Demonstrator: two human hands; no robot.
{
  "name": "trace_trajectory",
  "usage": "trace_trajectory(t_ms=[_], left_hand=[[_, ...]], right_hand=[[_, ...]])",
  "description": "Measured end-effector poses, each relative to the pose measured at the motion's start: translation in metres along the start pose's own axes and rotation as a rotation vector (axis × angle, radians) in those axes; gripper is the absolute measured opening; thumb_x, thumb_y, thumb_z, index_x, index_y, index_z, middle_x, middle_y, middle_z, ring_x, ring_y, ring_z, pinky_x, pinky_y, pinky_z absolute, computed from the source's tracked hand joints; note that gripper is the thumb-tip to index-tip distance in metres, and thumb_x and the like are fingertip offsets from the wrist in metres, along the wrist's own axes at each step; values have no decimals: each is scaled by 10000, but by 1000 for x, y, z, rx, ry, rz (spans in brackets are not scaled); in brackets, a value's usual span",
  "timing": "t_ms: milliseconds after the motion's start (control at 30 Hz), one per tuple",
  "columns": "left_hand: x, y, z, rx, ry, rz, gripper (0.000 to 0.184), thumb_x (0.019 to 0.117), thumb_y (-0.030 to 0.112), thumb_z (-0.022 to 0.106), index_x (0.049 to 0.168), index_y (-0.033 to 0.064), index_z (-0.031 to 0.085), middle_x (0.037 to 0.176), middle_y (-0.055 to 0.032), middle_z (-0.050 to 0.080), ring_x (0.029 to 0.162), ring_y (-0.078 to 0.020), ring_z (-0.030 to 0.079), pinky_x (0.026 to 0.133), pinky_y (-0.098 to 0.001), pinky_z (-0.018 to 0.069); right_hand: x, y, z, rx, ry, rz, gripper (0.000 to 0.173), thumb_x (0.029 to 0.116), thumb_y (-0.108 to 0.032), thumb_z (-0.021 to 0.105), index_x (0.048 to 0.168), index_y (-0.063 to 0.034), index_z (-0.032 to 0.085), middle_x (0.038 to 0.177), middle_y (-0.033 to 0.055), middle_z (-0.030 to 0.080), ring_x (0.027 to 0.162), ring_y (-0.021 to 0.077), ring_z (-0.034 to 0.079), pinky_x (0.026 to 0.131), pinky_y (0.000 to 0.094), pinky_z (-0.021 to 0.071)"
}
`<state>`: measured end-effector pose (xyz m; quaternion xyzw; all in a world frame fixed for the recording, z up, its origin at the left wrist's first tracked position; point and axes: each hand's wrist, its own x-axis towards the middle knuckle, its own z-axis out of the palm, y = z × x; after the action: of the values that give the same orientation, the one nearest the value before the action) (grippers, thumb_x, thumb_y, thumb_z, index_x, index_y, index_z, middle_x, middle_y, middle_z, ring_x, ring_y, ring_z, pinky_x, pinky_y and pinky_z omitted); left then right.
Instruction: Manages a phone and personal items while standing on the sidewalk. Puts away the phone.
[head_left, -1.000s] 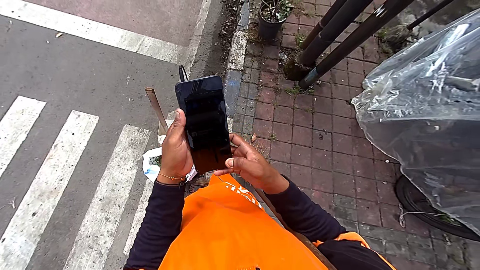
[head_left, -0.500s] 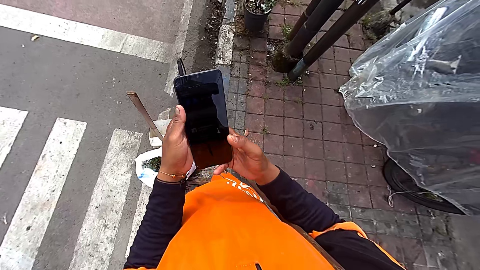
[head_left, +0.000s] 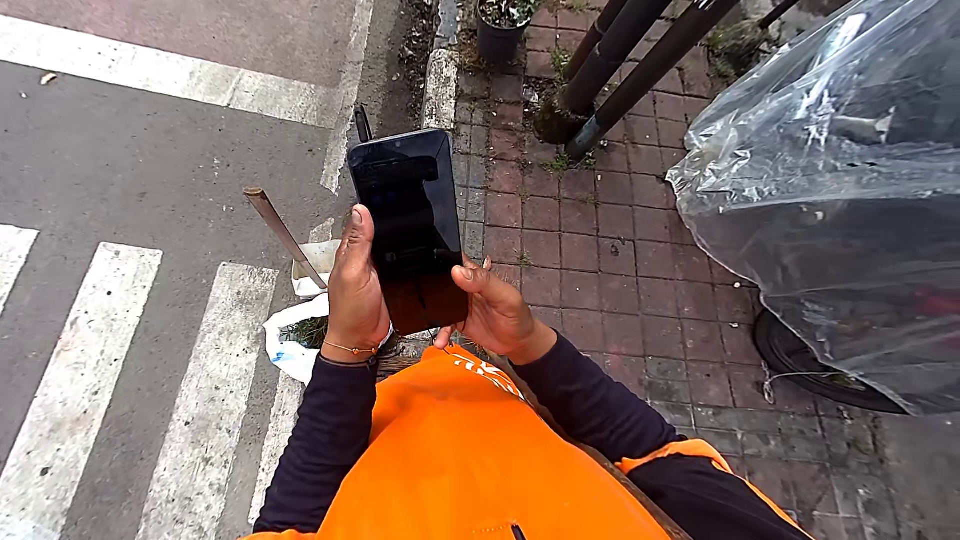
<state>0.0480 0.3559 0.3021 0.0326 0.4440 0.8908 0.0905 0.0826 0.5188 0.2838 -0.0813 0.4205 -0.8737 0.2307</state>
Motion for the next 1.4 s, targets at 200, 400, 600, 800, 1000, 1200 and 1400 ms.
trace_trajectory(t_ms=[200, 400, 600, 800, 1000, 1200, 1400], left_hand=[[4, 1, 0, -11, 51, 0, 444, 1123, 410, 234, 1327, 226, 583, 1235, 53, 692, 1165, -68, 651, 994, -307, 559], [6, 3, -5, 53, 54, -5, 465, 1117, 438, 228, 1328, 224, 583, 1216, 54, 694, 1141, -71, 659, 970, -315, 569], [6, 5, -10, 80, 51, -25, 473, 1111, 468, 233, 1356, 238, 567, 1252, 63, 679, 1165, -74, 646, 983, -325, 561], [12, 6, -11, 41, 52, -24, 468, 1122, 418, 215, 1308, 203, 587, 1184, 53, 707, 1122, -66, 669, 978, -307, 568], [52, 6, -64, 177, 61, -2, 590, 1113, 377, 74, 1337, 139, 565, 1176, 12, 722, 1082, -109, 683, 925, -304, 553], [119, -8, -195, 708, 807, 98, 589, 1031, 234, 536, 1512, -3, 293, 1459, -183, 442, 1269, -214, 500, 983, -360, 467], [160, -31, -262, 997, 784, -97, 992, 912, 230, 741, 1582, -48, 64, 1620, -323, 194, 1508, -361, 263, 1217, -420, 264]], right_hand=[[5, -6, 4, 18, -13, 57, 290, 1025, -373, 532, 1267, -219, 489, 1088, 17, 726, 851, 141, 749, 589, 279, 626], [10, -2, 5, 80, 24, 76, 392, 970, -451, 608, 1266, -202, 548, 1121, 58, 724, 932, 209, 749, 683, 370, 649], [13, -1, 10, 55, 74, 89, 397, 975, -449, 597, 1275, -196, 535, 1113, 58, 725, 915, 207, 751, 684, 364, 650], [17, -3, 10, 40, 103, 111, 366, 996, -431, 539, 1272, -191, 527, 1112, 58, 725, 921, 204, 750, 690, 358, 649], [24, -7, 6, 52, 108, 68, 378, 999, -455, 525, 1280, -203, 529, 1128, 66, 725, 928, 223, 751, 700, 388, 650], [28, -22, 2, 25, 187, 17, 383, 1008, -433, 496, 1300, -185, 495, 1123, 63, 711, 926, 220, 744, 693, 389, 647], [32, -36, -4, 42, 245, -41, 377, 1012, -439, 507, 1286, -181, 509, 1133, 78, 713, 944, 240, 746, 703, 405, 649]])
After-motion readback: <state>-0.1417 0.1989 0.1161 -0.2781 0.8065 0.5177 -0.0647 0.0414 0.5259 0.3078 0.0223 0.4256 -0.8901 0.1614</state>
